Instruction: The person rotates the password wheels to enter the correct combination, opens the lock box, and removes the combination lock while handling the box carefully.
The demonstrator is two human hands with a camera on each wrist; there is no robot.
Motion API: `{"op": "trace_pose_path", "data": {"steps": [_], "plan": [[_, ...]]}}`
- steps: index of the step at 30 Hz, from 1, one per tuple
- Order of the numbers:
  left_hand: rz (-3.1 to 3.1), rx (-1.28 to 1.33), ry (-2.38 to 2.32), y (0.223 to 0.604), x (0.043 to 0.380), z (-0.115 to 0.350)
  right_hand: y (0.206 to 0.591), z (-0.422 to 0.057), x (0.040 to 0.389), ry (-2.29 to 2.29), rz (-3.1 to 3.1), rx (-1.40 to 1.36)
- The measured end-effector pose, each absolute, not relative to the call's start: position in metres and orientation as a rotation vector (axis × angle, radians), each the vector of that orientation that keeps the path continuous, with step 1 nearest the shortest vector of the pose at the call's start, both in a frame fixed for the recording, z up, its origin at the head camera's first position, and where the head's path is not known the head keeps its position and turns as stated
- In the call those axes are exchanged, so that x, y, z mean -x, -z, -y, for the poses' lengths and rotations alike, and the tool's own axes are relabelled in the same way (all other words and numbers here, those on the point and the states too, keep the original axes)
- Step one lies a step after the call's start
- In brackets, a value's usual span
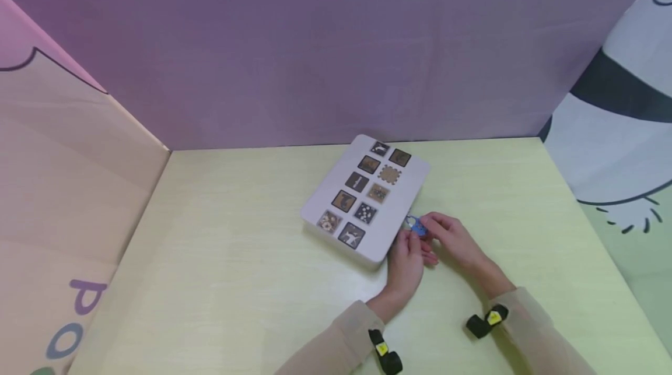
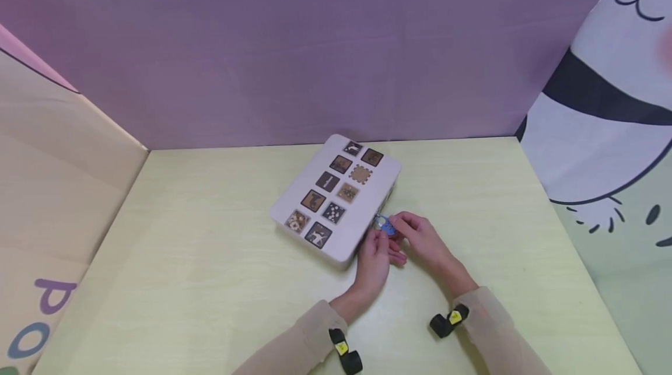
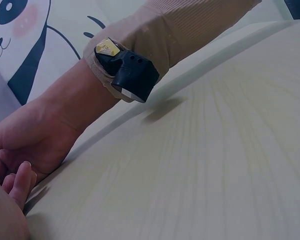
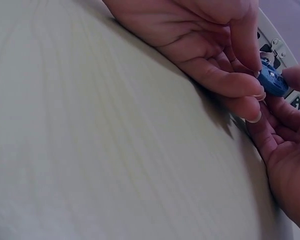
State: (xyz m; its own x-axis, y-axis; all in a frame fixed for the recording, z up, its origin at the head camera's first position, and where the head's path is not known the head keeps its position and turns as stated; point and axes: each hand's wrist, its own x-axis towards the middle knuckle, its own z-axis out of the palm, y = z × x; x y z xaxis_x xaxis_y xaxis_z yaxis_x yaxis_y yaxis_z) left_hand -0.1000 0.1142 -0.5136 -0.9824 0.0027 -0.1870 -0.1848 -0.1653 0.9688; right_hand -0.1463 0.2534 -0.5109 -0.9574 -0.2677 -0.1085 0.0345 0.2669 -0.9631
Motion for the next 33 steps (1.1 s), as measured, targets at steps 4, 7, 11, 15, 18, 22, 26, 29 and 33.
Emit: {"op": "trace_pose_path", "data": {"steps": [4, 7, 11, 15, 18, 22, 26, 29, 33], "plan": [[-1.948, 0.206, -2.299, 0.5134, 0.0998, -0.1140, 0.5117, -0.2537, 0.1464, 1.753, -2.300, 0.226], [-1.947, 0.210, -2.291, 0.5138, 0.0996, -0.1140, 0.5106, -0.2535, 0.1457, 1.758, -2.305, 0.228], [-1.934, 0.215, -2.286, 0.5140, 0.0995, -0.1141, 0.5075, -0.2533, 0.1444, 1.755, -2.309, 0.212], [-1.933, 0.212, -2.287, 0.5142, 0.1000, -0.1140, 0.5057, -0.2537, 0.1446, 1.740, -2.310, 0.183], [-1.936, 0.213, -2.284, 0.5144, 0.1002, -0.1137, 0.5060, -0.2539, 0.1449, 1.750, -2.289, 0.174], [-1.932, 0.218, -2.279, 0.5141, 0.1002, -0.1134, 0.5059, -0.2539, 0.1450, 1.762, -2.271, 0.176], [-1.928, 0.225, -2.278, 0.5136, 0.1002, -0.1133, 0.5060, -0.2540, 0.1455, 1.760, -2.271, 0.175], [-1.932, 0.227, -2.275, 0.5135, 0.1002, -0.1135, 0.5058, -0.2540, 0.1457, 1.760, -2.266, 0.171], [-1.938, 0.230, -2.270, 0.5137, 0.1001, -0.1137, 0.5054, -0.2538, 0.1455, 1.760, -2.261, 0.168]]}}
